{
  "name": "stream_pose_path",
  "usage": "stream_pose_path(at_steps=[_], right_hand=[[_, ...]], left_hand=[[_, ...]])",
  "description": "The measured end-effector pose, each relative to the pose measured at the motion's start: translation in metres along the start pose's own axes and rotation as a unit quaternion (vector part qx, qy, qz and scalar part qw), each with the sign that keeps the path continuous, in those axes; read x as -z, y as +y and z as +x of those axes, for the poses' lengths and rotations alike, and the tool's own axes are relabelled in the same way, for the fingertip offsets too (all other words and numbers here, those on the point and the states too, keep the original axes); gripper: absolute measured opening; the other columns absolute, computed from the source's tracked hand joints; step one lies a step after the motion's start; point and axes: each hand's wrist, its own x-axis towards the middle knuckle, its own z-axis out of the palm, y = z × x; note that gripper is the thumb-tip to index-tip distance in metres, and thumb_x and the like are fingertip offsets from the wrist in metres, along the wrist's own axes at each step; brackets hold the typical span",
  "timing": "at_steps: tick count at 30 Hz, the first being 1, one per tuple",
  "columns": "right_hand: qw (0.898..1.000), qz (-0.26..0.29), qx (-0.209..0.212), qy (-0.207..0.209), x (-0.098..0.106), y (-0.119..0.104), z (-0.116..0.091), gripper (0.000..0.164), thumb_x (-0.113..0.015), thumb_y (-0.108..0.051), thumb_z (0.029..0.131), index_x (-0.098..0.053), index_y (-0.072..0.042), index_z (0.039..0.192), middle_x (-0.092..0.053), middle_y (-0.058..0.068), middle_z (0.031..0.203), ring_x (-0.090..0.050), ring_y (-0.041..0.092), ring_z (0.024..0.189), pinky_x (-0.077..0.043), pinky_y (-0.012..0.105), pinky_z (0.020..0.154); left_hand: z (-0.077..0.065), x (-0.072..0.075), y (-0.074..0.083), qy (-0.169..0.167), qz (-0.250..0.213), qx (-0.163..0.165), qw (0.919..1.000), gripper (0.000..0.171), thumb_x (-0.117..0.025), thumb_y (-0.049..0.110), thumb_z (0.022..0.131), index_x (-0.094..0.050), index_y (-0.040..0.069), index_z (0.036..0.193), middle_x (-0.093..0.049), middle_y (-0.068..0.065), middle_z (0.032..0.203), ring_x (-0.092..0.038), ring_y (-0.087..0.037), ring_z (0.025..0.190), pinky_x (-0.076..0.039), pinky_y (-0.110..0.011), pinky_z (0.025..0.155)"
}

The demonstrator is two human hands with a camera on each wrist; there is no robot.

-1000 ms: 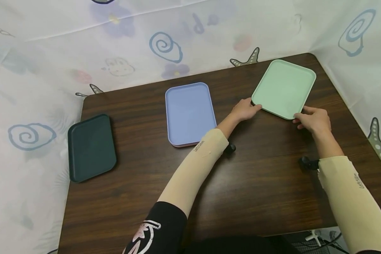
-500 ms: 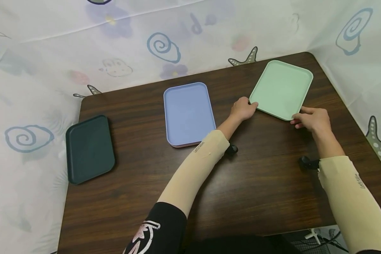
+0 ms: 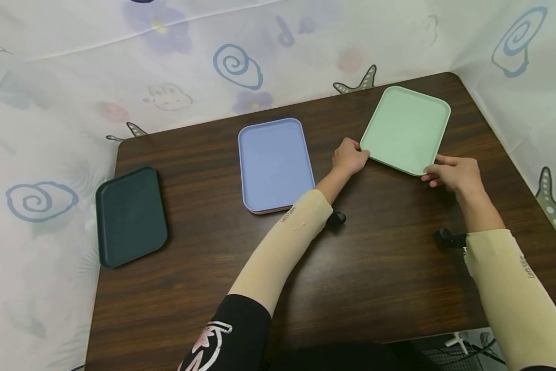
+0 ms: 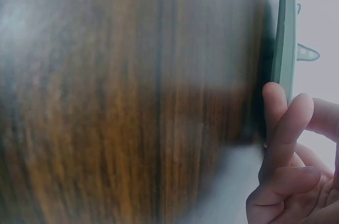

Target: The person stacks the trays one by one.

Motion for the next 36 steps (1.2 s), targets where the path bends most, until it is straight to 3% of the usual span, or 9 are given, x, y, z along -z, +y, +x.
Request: stream_pose_path(at_steps=[9, 15, 21, 28, 36], right_hand=[[1.0, 0.018, 0.009, 0.008, 0.003, -0.003, -0.004, 0.066, -0.065, -0.023, 0.093, -0.038, -0.005, 0.15, -0.069, -0.014, 0.064, -0.064, 0.0, 0.056, -0.031, 0.025, 0.046], [1.0, 0.017, 0.017, 0.008, 0.007, -0.005, -0.008, 0.068, -0.067, -0.023, 0.092, -0.038, -0.004, 0.15, -0.069, -0.014, 0.063, -0.064, 0.0, 0.055, -0.031, 0.024, 0.044], [0.999, 0.024, 0.031, 0.007, 0.007, -0.009, -0.016, 0.066, -0.068, -0.02, 0.091, -0.039, -0.002, 0.148, -0.069, -0.014, 0.064, -0.063, 0.0, 0.054, -0.03, 0.022, 0.043], [0.998, 0.002, 0.054, -0.016, 0.007, -0.015, -0.023, 0.068, -0.068, -0.023, 0.092, -0.037, -0.001, 0.149, -0.069, -0.015, 0.065, -0.063, -0.001, 0.056, -0.033, 0.024, 0.049], [0.996, 0.005, 0.081, -0.032, 0.007, -0.023, -0.03, 0.067, -0.071, -0.024, 0.091, -0.042, 0.001, 0.146, -0.07, -0.01, 0.066, -0.063, 0.002, 0.055, -0.034, 0.026, 0.048]], left_hand=[[-0.002, 0.002, 0.003, 0.004, -0.012, 0.003, 0.9999, 0.024, -0.065, 0.029, 0.091, -0.058, 0.015, 0.109, -0.063, 0.003, 0.106, -0.058, -0.017, 0.103, -0.042, -0.029, 0.087], [-0.008, 0.007, 0.005, -0.005, -0.031, -0.015, 0.9994, 0.033, -0.067, 0.026, 0.091, -0.057, 0.015, 0.12, -0.064, 0.006, 0.098, -0.06, -0.012, 0.093, -0.042, -0.027, 0.082], [-0.013, 0.014, -0.004, -0.02, -0.065, -0.039, 0.9969, 0.039, -0.068, 0.023, 0.09, -0.054, 0.014, 0.125, -0.063, 0.003, 0.093, -0.059, -0.013, 0.083, -0.043, -0.026, 0.072], [-0.024, 0.029, -0.013, -0.068, -0.149, -0.047, 0.9854, 0.041, -0.069, 0.018, 0.09, -0.049, 0.009, 0.125, -0.057, 0.0, 0.09, -0.055, -0.015, 0.075, -0.043, -0.025, 0.064], [-0.049, 0.056, -0.017, -0.105, -0.183, -0.059, 0.9757, 0.046, -0.069, 0.02, 0.093, -0.042, 0.009, 0.128, -0.056, -0.004, 0.091, -0.052, -0.017, 0.076, -0.042, -0.027, 0.068]])
